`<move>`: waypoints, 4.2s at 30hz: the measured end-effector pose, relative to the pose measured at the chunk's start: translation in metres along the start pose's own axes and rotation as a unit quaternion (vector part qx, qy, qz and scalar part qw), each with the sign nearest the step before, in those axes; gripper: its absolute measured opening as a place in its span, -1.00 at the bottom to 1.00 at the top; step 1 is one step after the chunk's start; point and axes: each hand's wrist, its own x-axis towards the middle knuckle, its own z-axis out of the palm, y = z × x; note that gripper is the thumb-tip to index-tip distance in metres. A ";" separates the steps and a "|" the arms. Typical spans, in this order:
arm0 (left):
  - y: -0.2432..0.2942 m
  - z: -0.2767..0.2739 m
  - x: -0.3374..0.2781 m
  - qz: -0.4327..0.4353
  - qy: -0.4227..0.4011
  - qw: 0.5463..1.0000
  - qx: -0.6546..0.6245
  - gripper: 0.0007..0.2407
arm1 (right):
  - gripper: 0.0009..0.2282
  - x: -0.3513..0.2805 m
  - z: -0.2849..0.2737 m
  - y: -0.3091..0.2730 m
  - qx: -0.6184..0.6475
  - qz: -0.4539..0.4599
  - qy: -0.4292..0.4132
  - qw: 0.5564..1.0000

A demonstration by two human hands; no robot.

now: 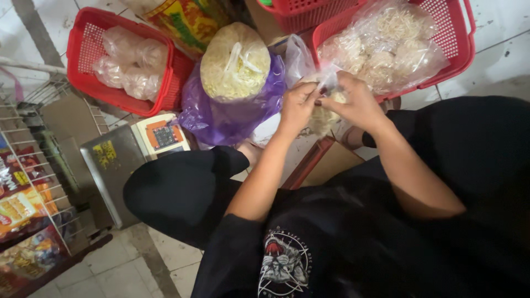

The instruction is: The person ties several plastic bags containing noodles by hand and places them into a red plastic basket.

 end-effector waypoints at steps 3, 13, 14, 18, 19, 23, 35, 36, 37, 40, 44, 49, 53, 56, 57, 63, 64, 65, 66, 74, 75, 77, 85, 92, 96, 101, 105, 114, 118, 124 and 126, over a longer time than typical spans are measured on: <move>0.000 -0.008 -0.006 -0.094 -0.011 0.994 -0.061 -0.84 | -0.77 -0.002 0.000 0.004 0.061 -0.060 0.002 0.996; 0.004 -0.041 -0.018 -0.059 -0.008 0.996 -0.065 -0.97 | -0.81 0.000 0.036 0.024 0.102 0.064 0.003 0.993; 0.006 -0.040 -0.018 -0.088 -0.017 0.993 -0.073 -0.97 | -0.79 0.000 0.043 0.022 0.130 0.034 0.000 0.991; 0.007 -0.051 -0.014 -0.017 -0.069 0.994 -0.085 -0.88 | -0.85 -0.003 0.049 0.020 0.020 0.039 -0.059 0.997; 0.006 -0.051 -0.015 -0.031 -0.068 0.994 -0.081 -0.86 | -0.86 -0.004 0.047 0.019 0.045 0.049 -0.075 0.995; -0.005 -0.049 -0.020 -0.041 0.002 0.999 -0.017 -0.79 | -0.72 0.014 0.010 0.033 0.090 0.076 -0.137 0.984; -0.015 -0.013 -0.011 -0.041 -0.013 0.999 0.024 -0.82 | -0.88 0.006 -0.120 0.257 -0.388 0.274 -0.004 0.880; -0.014 -0.010 -0.009 -0.018 -0.011 1.000 0.017 -0.84 | -0.87 0.006 -0.127 0.247 -0.354 0.240 0.026 0.903; -0.012 -0.007 -0.008 0.004 -0.012 1.000 0.013 -0.86 | -0.89 0.006 -0.130 0.226 -0.311 0.219 0.043 0.924; 0.005 0.007 -0.004 -0.017 -0.020 1.000 0.001 -0.75 | -0.78 0.008 -0.131 0.127 -0.188 0.182 0.031 0.965; 0.029 0.017 0.003 -0.072 -0.063 0.989 -0.116 -0.39 | -0.81 0.014 -0.059 0.000 -0.091 0.103 -0.036 0.990; -0.011 0.015 -0.003 0.006 -0.025 1.000 0.002 -0.74 | -0.85 0.024 -0.007 -0.034 0.009 -0.038 -0.048 0.998; -0.028 -0.007 -0.005 0.037 -0.022 0.994 0.098 -0.78 | -0.79 0.051 -0.029 0.090 0.234 0.181 0.000 0.955; -0.019 -0.014 -0.003 -0.056 -0.030 0.996 0.062 -0.82 | -0.81 0.042 -0.051 0.216 -0.172 0.130 0.070 0.974; -0.016 -0.020 -0.003 -0.041 -0.026 0.996 0.077 -0.83 | -0.78 0.032 -0.041 0.251 -0.181 0.179 0.007 0.967; 0.004 -0.064 -0.012 -0.002 -0.012 0.986 0.164 -0.78 | -0.47 -0.001 0.050 0.334 -0.386 0.192 -0.090 0.898; 0.011 -0.073 -0.017 0.004 -0.007 0.984 0.179 -0.78 | -0.48 0.002 0.060 0.335 -0.433 0.216 -0.099 0.869; 0.019 -0.081 -0.024 0.008 -0.002 0.981 0.193 -0.77 | -0.55 0.004 0.067 0.337 -0.434 0.243 -0.118 0.859; 0.027 -0.091 -0.029 -0.016 0.017 0.984 0.177 -0.78 | -0.62 0.005 0.070 0.339 -0.435 0.270 -0.137 0.848; 0.054 -0.147 -0.044 -0.099 0.068 0.979 0.165 -0.94 | -0.58 0.056 -0.038 0.341 -0.383 0.273 -0.176 0.865; 0.053 -0.150 -0.047 -0.116 0.075 0.976 0.168 -0.96 | -0.69 0.068 -0.062 0.329 -0.387 0.282 -0.248 0.842; 0.051 -0.160 -0.050 -0.147 0.091 0.970 0.173 -0.96 | -0.62 0.069 -0.111 0.282 -0.392 0.234 -0.300 0.837; 0.033 -0.175 -0.061 -0.063 0.144 0.967 0.200 -0.91 | -0.69 0.049 -0.078 0.080 -0.161 0.354 -0.408 0.826; -0.014 -0.186 -0.090 0.019 0.203 0.942 0.265 -0.92 | -0.76 0.037 0.096 0.139 -0.460 0.011 -0.403 0.791; -0.034 -0.184 -0.101 -0.020 0.230 0.946 0.229 -0.90 | -0.74 0.043 0.153 0.168 -0.488 0.011 -0.401 0.775; -0.014 -0.184 -0.107 -0.093 0.202 0.966 0.129 -0.90 | -0.71 0.042 0.119 0.186 -0.335 -0.029 -0.140 0.931; 0.017 -0.174 -0.092 -0.040 0.150 0.968 0.199 -0.94 | -0.77 0.026 0.035 0.214 -0.398 0.239 -0.148 0.873; 0.059 -0.132 -0.070 -0.098 0.049 0.980 0.168 -0.74 | -0.77 0.014 0.063 0.350 -0.386 0.154 -0.428 0.803; 0.040 -0.110 -0.066 -0.078 0.022 0.985 0.154 -0.95 | -0.66 0.044 -0.007 0.352 -0.041 0.244 -0.419 0.874; 0.029 -0.060 -0.066 -0.016 -0.064 0.997 0.035 -0.69 | -0.68 0.063 -0.093 0.131 -0.027 0.233 -0.391 0.890; 0.015 -0.049 -0.070 -0.004 -0.077 0.997 0.019 -0.62 | -0.65 0.052 -0.054 0.062 0.087 0.041 -0.412 0.906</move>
